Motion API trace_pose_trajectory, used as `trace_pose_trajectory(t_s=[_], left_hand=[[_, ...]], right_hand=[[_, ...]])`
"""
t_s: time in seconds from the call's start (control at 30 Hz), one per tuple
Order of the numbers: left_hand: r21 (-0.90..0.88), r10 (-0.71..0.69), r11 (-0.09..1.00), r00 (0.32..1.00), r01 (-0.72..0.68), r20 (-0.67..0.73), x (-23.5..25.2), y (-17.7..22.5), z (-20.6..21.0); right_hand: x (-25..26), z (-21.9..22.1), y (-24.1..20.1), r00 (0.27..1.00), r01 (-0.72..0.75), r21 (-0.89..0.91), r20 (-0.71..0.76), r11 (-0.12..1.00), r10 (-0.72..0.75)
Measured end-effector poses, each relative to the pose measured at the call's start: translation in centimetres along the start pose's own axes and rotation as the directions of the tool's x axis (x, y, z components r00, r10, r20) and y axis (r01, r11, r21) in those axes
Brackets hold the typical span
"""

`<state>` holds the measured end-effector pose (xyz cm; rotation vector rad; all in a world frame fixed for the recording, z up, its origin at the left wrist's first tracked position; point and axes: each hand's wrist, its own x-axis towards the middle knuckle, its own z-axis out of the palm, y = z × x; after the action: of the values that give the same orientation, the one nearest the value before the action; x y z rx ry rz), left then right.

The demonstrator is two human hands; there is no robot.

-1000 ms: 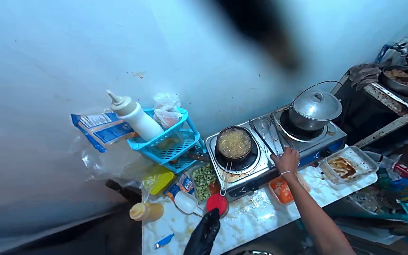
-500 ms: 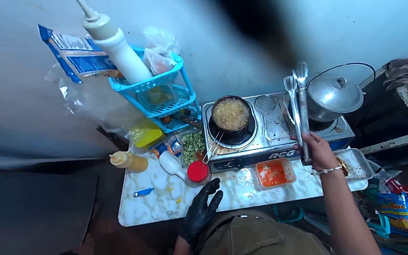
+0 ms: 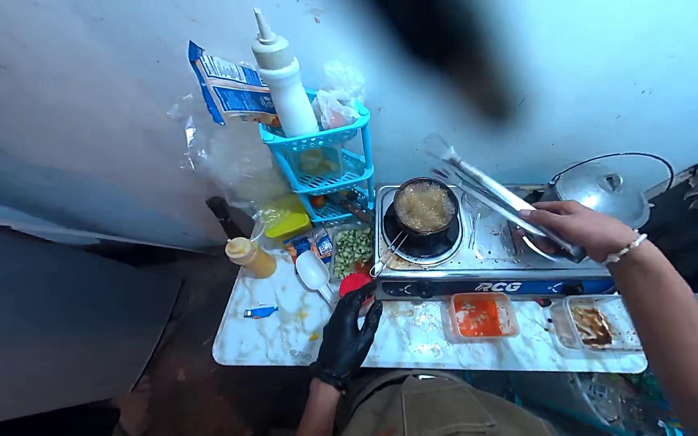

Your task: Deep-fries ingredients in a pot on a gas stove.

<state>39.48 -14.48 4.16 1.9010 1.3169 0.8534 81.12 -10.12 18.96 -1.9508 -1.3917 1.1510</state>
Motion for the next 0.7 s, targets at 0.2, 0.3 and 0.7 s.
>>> trace_pose_trajectory(t_s=[0.2, 0.3, 0.7], left_hand=[[-0.25, 0.1, 0.963, 0.995, -0.1, -0.013, 0.4, 1.5, 2.4], [-0.296, 0.171, 0.942, 0.985, -0.156, 0.026, 1.7, 2.8, 3.6], [-0.558, 0.198, 0.83, 0.926, 0.016, 0.321, 2.5, 6.1, 8.1]], right_hand=[[-1.4, 2.6, 3.6, 0.986, -0.008, 0.565, 0.14, 0.825, -0.086], [-3.0, 4.3, 4.5, 0.974, 0.024, 0.717, 0.141, 0.697, -0.178], [-3.3, 7.9, 16.9, 0.96, 0.24, 0.711, -0.276, 0.662, -0.052]])
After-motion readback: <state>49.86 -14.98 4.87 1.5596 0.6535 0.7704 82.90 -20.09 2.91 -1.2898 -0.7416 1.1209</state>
